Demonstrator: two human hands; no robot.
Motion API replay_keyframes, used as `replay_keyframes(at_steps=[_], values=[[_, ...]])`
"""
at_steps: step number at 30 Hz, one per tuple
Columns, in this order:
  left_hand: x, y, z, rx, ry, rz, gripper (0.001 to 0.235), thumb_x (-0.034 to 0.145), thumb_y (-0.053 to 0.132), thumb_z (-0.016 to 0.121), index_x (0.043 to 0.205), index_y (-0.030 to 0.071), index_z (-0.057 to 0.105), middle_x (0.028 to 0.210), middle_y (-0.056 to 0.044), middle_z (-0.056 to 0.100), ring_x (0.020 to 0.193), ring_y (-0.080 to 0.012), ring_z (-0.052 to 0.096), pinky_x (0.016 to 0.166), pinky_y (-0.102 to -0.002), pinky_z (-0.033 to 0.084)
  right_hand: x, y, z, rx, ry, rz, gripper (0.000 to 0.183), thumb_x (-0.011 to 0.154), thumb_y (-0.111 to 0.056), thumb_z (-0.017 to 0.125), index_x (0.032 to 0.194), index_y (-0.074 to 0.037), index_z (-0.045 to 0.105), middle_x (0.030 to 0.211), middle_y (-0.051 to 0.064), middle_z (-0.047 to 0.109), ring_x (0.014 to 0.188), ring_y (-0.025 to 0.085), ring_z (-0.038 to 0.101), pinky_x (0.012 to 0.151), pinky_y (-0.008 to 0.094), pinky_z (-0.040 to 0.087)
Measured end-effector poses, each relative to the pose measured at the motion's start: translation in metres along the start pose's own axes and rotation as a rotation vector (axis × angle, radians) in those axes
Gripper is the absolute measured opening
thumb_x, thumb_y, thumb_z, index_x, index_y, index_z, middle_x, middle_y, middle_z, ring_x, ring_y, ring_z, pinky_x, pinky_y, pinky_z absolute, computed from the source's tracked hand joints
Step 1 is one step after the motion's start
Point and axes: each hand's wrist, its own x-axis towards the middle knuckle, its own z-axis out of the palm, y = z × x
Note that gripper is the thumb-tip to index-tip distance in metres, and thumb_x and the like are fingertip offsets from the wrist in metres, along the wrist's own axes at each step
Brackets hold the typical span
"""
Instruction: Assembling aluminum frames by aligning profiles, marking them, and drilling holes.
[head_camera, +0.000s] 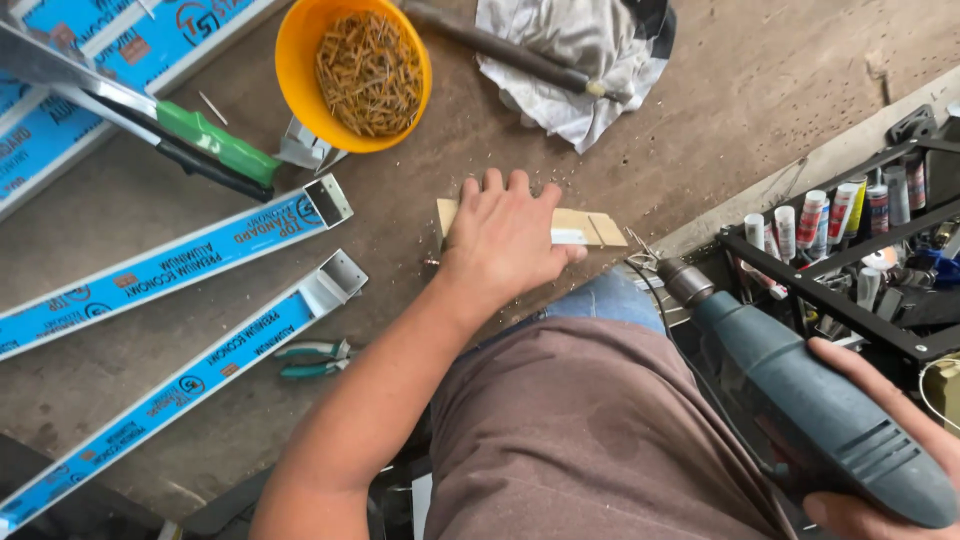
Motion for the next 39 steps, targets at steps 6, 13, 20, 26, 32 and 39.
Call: replay_keyframes(at_steps=[6, 13, 20, 26, 32, 39], values=[[-0.004, -0.001, 0.052, -0.005, 0.434, 0.131, 0.072, 0.083, 0.082, 0.058, 0.109, 0.016, 0.064, 0.103, -0.011, 0.059, 0.093, -0.0317, 0.055, 0.077, -0.049, 0.042, -0.003, 0.009, 0.011, -0.167, 0.011, -0.102, 0.120, 0.046, 0.021, 0.087, 0.152, -0.031, 0.063, 0.118, 0.003, 0.074, 0.091, 0.019, 0.061, 0.088, 0.029, 0.041], [0.003, -0.016, 0.100, 0.288, 0.772, 0.244, 0.087, 0.072, 0.087, 0.072, 0.126, 0.021, 0.057, 0.110, -0.003, 0.051, 0.096, -0.0217, 0.050, 0.085, -0.040, 0.038, 0.014, 0.013, 0.031, -0.270, -0.186, -0.127, 0.122, 0.046, 0.006, 0.094, 0.153, -0.038, 0.055, 0.138, -0.011, 0.076, 0.117, 0.006, 0.069, 0.103, 0.025, 0.042], [-0.001, -0.015, 0.103, 0.263, 0.625, 0.240, 0.103, 0.074, 0.089, 0.068, 0.145, 0.017, 0.049, 0.125, -0.005, 0.050, 0.111, -0.0233, 0.048, 0.093, -0.046, 0.037, 0.017, 0.016, 0.044, -0.415, -0.208, -0.143, 0.123, 0.046, 0.001, 0.096, 0.153, -0.042, 0.052, 0.147, -0.015, 0.070, 0.118, 0.002, 0.071, 0.099, 0.025, 0.048], [0.000, -0.018, 0.103, 0.255, 0.574, 0.290, 0.096, 0.086, 0.085, 0.052, 0.149, 0.014, 0.045, 0.126, -0.006, 0.049, 0.112, -0.0246, 0.048, 0.093, -0.048, 0.040, 0.018, 0.016, 0.050, -0.463, -0.224, -0.276, 0.125, 0.043, -0.006, 0.098, 0.154, -0.039, 0.049, 0.153, -0.011, 0.063, 0.130, 0.003, 0.064, 0.104, 0.026, 0.044], [0.000, -0.017, 0.102, 0.294, 0.620, 0.279, 0.083, 0.095, 0.080, 0.047, 0.147, 0.015, 0.047, 0.125, -0.005, 0.051, 0.112, -0.0238, 0.050, 0.094, -0.048, 0.041, 0.016, 0.008, 0.054, -0.495, -0.210, -0.264, 0.126, 0.043, -0.007, 0.097, 0.154, -0.040, 0.048, 0.152, -0.011, 0.063, 0.130, 0.007, 0.066, 0.103, 0.029, 0.046], [-0.013, 0.006, 0.102, 0.259, 0.493, 0.110, 0.088, 0.090, 0.068, 0.063, 0.157, 0.017, 0.037, 0.134, -0.002, 0.049, 0.128, -0.0222, 0.046, 0.101, -0.041, 0.026, 0.013, 0.006, 0.059, -0.533, -0.175, -0.202, 0.128, 0.042, -0.008, 0.097, 0.155, -0.043, 0.048, 0.142, -0.016, 0.071, 0.104, 0.006, 0.075, 0.093, 0.027, 0.051]])
